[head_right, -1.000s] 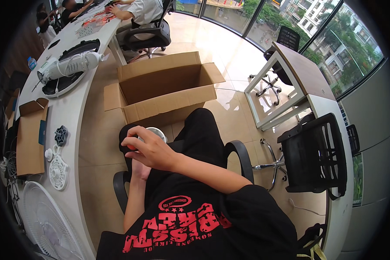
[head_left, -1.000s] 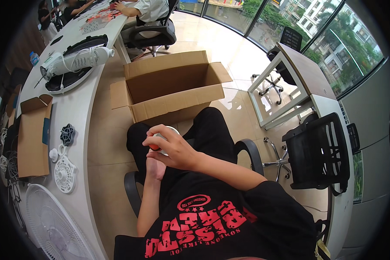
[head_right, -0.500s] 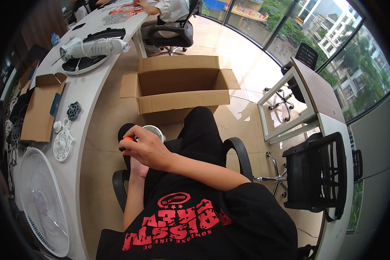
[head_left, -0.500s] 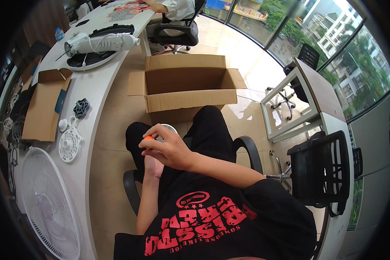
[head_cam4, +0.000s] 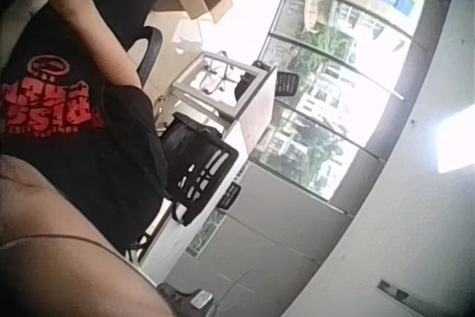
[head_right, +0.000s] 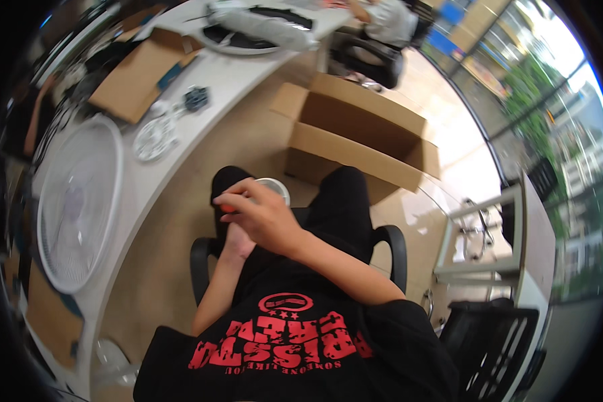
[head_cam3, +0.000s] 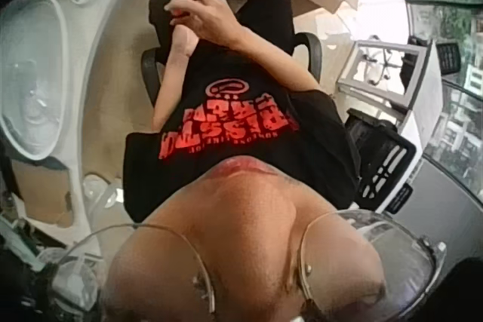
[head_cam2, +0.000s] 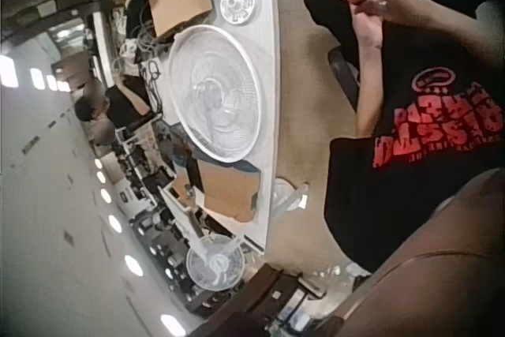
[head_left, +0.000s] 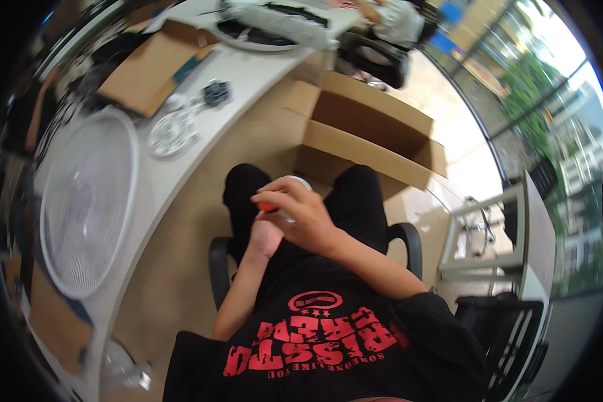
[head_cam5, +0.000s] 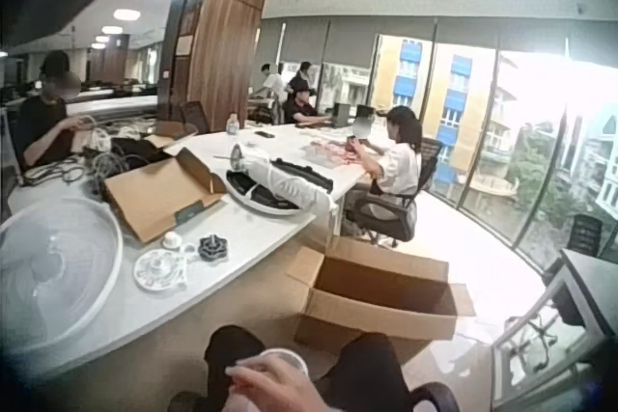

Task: The recorder unpacks a new electric fan from its box and uses a screwdriver to begin assembling the base parts.

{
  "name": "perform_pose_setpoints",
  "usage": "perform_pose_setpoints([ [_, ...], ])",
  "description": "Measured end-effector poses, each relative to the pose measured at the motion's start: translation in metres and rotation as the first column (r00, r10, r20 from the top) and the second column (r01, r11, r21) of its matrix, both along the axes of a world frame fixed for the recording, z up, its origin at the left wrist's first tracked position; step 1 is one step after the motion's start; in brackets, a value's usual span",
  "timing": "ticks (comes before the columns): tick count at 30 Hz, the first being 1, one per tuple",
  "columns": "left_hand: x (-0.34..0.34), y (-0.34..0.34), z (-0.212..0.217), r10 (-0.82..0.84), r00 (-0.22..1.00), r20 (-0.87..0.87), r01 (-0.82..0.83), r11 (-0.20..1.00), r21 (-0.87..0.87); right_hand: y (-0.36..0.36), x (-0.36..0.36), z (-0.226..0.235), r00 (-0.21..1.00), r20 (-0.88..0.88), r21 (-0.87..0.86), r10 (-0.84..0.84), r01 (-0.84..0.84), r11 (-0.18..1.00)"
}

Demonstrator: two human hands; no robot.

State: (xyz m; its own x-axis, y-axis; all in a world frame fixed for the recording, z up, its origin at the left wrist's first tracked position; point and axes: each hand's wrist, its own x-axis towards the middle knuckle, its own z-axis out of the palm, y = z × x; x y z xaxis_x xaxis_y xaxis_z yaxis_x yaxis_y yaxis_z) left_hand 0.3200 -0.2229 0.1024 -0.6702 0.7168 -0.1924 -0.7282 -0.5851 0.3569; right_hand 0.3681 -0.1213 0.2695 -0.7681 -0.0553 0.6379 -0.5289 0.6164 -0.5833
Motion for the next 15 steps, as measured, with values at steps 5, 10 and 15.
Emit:
perform_pose_setpoints([
  [5,0.011,-0.020,0.032,0.060,0.998,-0.014,-0.061,0.994,-0.085,-0.013,-0.003,0.005,0.998,-0.021,0.108,0.059,-0.056,0.993],
  [10,0.009,-0.035,0.019,0.105,0.989,-0.103,-0.117,0.987,-0.115,-0.028,-0.007,0.015,0.971,0.045,0.075,0.233,-0.236,0.969],
  [15,0.014,-0.038,0.008,0.158,0.979,-0.127,-0.171,0.980,-0.101,-0.034,-0.008,0.011,0.959,0.090,0.053,0.269,-0.274,0.960],
])
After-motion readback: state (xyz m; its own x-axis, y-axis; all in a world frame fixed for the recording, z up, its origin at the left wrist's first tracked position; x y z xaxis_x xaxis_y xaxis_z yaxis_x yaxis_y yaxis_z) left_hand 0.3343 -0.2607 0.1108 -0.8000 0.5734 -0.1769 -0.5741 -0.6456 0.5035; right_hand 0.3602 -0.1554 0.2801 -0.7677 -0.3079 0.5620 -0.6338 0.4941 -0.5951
